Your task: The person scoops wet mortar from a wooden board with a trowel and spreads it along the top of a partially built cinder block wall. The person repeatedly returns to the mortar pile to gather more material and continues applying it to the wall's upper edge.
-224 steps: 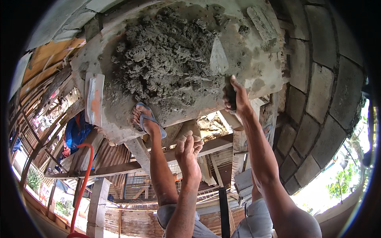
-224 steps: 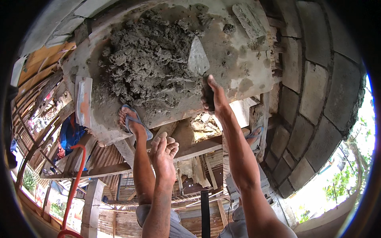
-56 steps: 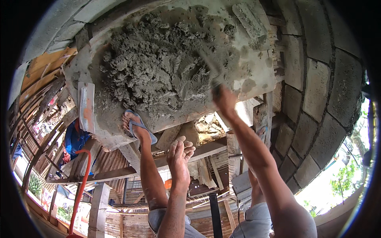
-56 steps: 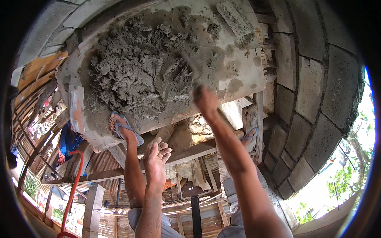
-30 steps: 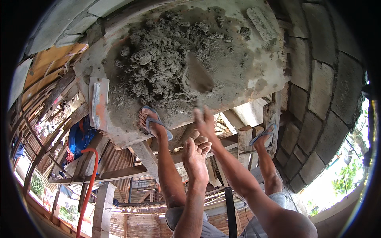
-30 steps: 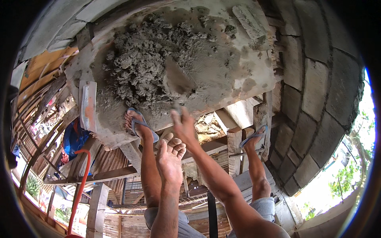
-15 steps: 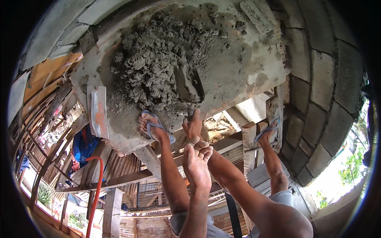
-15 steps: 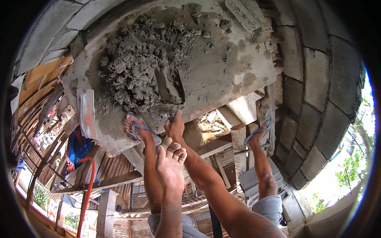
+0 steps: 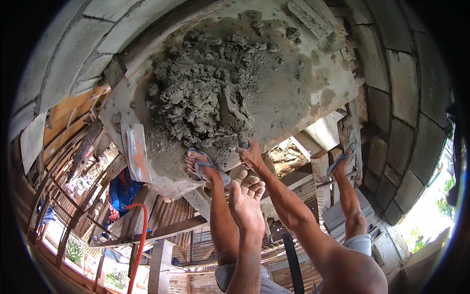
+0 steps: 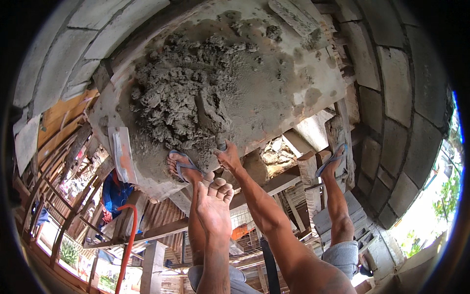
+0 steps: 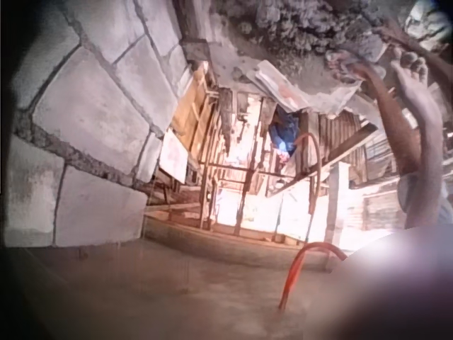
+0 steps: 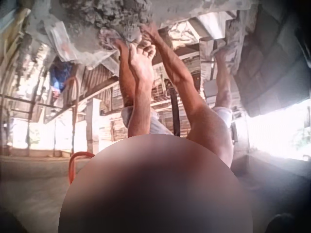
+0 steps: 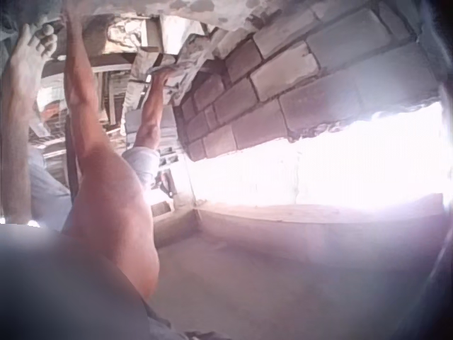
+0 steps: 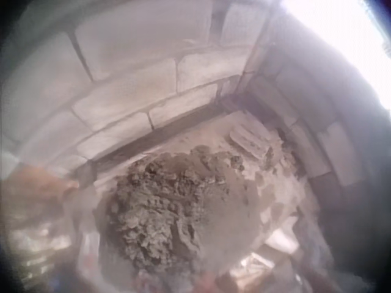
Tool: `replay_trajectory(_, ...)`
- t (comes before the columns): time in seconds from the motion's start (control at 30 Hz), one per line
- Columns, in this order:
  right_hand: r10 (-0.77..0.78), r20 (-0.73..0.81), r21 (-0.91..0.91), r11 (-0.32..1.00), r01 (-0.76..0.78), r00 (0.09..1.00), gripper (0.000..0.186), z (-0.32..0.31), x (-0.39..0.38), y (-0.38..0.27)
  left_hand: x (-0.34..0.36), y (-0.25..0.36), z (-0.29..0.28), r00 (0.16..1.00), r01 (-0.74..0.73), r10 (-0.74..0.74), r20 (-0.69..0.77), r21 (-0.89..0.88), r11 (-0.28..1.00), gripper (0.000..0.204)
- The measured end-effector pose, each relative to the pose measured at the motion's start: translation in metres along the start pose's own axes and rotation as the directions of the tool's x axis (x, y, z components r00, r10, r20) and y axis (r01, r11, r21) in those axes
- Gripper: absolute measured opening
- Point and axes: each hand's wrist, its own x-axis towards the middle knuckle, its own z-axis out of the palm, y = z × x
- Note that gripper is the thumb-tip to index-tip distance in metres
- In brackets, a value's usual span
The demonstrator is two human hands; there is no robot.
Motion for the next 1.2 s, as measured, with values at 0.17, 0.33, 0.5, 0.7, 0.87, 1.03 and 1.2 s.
replay_trajectory(0.17, -0.179, 0.24, 0.26, 0.959, 0.114, 0.954, 0.02, -0.061, -0.047, -0.017, 0.008, -0.012, -0.012, 0.992, -0.095, 0.09, 0.086, 0.053, 0.994, 0.041)
replay_trajectory(0.33, -0.535, 0.171, -0.295, 0.773, 0.561, 0.828, 0.054, -0.128, -0.103, -0.029, 0.045, -0.018, -0.027, 0.787, -0.18, 0.203, 0.583, -0.098, 0.979, 0.036)
replay_trajectory(0.5, -0.396, 0.212, 0.24, 0.907, 0.345, 0.893, 0.057, -0.252, -0.227, -0.051, 0.053, -0.049, -0.045, 0.903, -0.257, 0.389, -0.182, 0.496, 0.83, 0.056)
replay_trajectory(0.7, -0.383, -0.19, -0.33, 0.892, 0.309, 0.904, 0.053, -0.502, -0.387, -0.107, 0.045, -0.133, -0.041, 0.984, 0.005, 0.15, -0.093, 0.865, 0.502, 0.045)
replay_trajectory(0.87, -0.075, -0.32, -0.022, 0.997, 0.072, 0.945, 0.051, -0.7, -0.496, -0.171, 0.002, -0.223, -0.013, 0.999, 0.0, -0.043, 0.012, 0.964, 0.266, 0.036)
replay_trajectory(1.03, -0.056, -0.03, 0.183, 0.981, 0.061, 0.998, 0.027, -0.867, -0.534, -0.254, -0.058, -0.313, 0.041, 0.983, -0.152, -0.066, 0.171, 0.962, 0.225, 0.031)
replay_trajectory(1.2, -0.163, 0.381, 0.47, 0.882, -0.038, 0.91, 0.035, -0.989, -0.492, -0.295, -0.092, -0.381, 0.061, 0.983, -0.141, -0.08, 0.164, 0.96, 0.242, 0.029)
